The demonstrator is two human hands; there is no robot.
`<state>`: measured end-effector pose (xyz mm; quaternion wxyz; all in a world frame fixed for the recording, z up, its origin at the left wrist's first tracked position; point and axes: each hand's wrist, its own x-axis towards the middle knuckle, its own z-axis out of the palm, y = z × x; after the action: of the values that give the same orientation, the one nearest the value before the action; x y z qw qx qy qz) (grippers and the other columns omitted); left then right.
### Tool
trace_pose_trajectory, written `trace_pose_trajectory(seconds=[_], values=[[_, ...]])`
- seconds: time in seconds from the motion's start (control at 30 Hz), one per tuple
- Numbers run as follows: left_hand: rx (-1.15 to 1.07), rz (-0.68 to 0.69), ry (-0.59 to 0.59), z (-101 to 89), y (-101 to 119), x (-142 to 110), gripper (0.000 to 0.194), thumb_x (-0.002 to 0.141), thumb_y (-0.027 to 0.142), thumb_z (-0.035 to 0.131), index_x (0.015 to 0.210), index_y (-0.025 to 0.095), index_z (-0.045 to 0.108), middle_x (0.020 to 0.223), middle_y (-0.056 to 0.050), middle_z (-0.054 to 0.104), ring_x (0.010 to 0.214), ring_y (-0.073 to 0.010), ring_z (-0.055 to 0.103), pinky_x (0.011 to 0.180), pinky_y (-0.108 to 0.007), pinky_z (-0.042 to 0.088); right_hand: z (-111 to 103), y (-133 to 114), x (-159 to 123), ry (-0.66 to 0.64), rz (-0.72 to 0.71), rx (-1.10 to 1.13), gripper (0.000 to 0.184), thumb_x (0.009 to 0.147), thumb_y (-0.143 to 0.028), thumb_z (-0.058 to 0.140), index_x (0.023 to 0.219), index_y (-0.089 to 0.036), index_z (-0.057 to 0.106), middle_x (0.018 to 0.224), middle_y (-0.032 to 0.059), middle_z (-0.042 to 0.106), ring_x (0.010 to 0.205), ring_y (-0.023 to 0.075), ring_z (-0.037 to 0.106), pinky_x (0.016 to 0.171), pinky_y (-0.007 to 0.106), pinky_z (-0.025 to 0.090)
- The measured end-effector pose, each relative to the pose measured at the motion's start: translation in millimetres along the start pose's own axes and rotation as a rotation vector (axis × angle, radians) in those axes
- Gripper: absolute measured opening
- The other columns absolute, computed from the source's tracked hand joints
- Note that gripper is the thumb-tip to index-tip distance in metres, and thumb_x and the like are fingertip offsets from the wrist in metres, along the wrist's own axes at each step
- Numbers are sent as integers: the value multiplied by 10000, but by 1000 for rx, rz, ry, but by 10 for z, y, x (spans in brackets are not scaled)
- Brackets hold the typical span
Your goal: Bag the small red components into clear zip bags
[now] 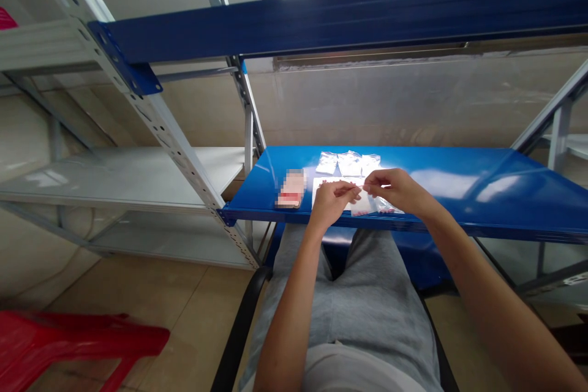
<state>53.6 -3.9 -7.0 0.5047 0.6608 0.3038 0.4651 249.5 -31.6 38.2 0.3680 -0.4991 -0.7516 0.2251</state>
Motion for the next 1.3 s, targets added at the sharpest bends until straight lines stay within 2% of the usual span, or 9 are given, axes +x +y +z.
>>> trace_pose_trajectory(seconds=[0.13, 0.27, 0.47, 0.7, 0.8, 0.9, 1.0, 1.2, 1.3], values=[[16, -6, 31, 20, 46, -18, 232, 812, 369, 779, 849, 141, 762, 787, -87, 763, 738, -205, 742, 723, -322, 589, -77, -7, -11, -52, 34, 8, 282, 800, -465, 694, 775, -190, 755, 682, 41, 710, 628, 179, 604, 619, 304, 447], [87, -27, 41, 17, 112, -45, 171, 824, 320, 747, 801, 151, 758, 785, -75, 761, 750, -212, 748, 727, -310, 572, -169, 61, -40, -96, 63, -25, 241, 788, -431, 696, 770, -202, 769, 696, 36, 728, 655, 189, 627, 639, 304, 460], [211, 50, 6, 69, 128, -54, 244, 826, 421, 758, 843, 177, 767, 925, -71, 774, 850, -201, 699, 759, -290, 528, -217, 84, -64, -76, 44, -72, 189, 795, -371, 668, 745, -208, 747, 686, 26, 715, 635, 178, 607, 624, 295, 447], [116, 58, 6, 113, 43, -19, 274, 865, 436, 721, 879, 166, 764, 859, -78, 758, 804, -191, 686, 734, -293, 523, -204, -76, -91, -67, 20, -58, 291, 814, -484, 678, 767, -204, 742, 730, 49, 723, 679, 197, 631, 620, 299, 452], [126, 99, 52, 89, 75, -23, 264, 858, 435, 730, 863, 174, 766, 865, -71, 757, 830, -191, 674, 736, -290, 514, -185, -126, -104, -64, 18, -51, 301, 821, -502, 683, 800, -208, 744, 773, 60, 734, 714, 208, 644, 636, 303, 466], [138, 113, 77, 79, 105, -33, 265, 846, 438, 746, 844, 175, 774, 823, -59, 753, 794, -186, 669, 720, -292, 513, -173, -128, -104, -53, 21, -35, 288, 824, -492, 685, 817, -210, 744, 794, 61, 736, 742, 215, 650, 659, 311, 478], [55, 79, 60, 93, 103, -38, 249, 812, 416, 787, 840, 169, 784, 794, -54, 756, 724, -176, 684, 700, -297, 539, -183, -91, -96, -31, 19, 3, 310, 815, -511, 697, 805, -204, 743, 803, 64, 735, 752, 219, 646, 682, 322, 484], [-91, 35, 7, 161, 112, -52, 316, 809, 361, 807, 1056, 164, 788, 951, -98, 789, 836, -212, 753, 791, -339, 613, -281, -73, -121, 42, 21, -13, 444, 800, -641, 701, 762, -201, 737, 710, 49, 676, 666, 187, 557, 639, 324, 436], [-114, 67, 2, 210, 119, -55, 303, 848, 361, 770, 1067, 152, 779, 984, -114, 789, 857, -227, 763, 790, -355, 632, -341, -104, -143, 73, 21, -20, 519, 784, -715, 691, 758, -198, 736, 707, 53, 661, 663, 184, 533, 637, 328, 426]])
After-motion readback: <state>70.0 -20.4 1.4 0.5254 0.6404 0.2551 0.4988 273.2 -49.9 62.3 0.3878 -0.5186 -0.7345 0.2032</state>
